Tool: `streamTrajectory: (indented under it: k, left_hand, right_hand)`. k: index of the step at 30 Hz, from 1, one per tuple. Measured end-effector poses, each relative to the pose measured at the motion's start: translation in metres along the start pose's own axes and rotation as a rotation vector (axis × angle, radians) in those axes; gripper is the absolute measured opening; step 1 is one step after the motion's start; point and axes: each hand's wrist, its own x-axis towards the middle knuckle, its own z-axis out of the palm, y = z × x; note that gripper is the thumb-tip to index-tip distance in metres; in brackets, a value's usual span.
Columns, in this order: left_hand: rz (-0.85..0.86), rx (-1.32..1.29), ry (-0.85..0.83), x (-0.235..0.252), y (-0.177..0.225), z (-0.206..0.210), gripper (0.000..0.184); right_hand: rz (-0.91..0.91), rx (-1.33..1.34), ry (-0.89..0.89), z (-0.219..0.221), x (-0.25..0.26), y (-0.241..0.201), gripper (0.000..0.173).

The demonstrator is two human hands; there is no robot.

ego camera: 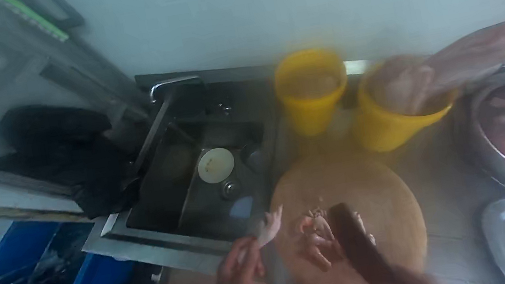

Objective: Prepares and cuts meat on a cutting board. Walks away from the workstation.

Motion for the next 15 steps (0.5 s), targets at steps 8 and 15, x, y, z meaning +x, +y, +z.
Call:
streamTrajectory:
  k: [8, 15]
  left_hand:
    - [-0.243, 0.272, -0.340, -0.016, -0.061, -0.025, 0.030]
    - [-0.349, 0.371, -0.446, 0.007, -0.085, -0.032, 0.038]
  right_hand:
    - [0.095, -0.269, -0.144, 0.047, 0.085, -0.051, 0.045]
    - [-0.488, -0.197, 0.186, 0.068, 0.098, -0.110, 0.029]
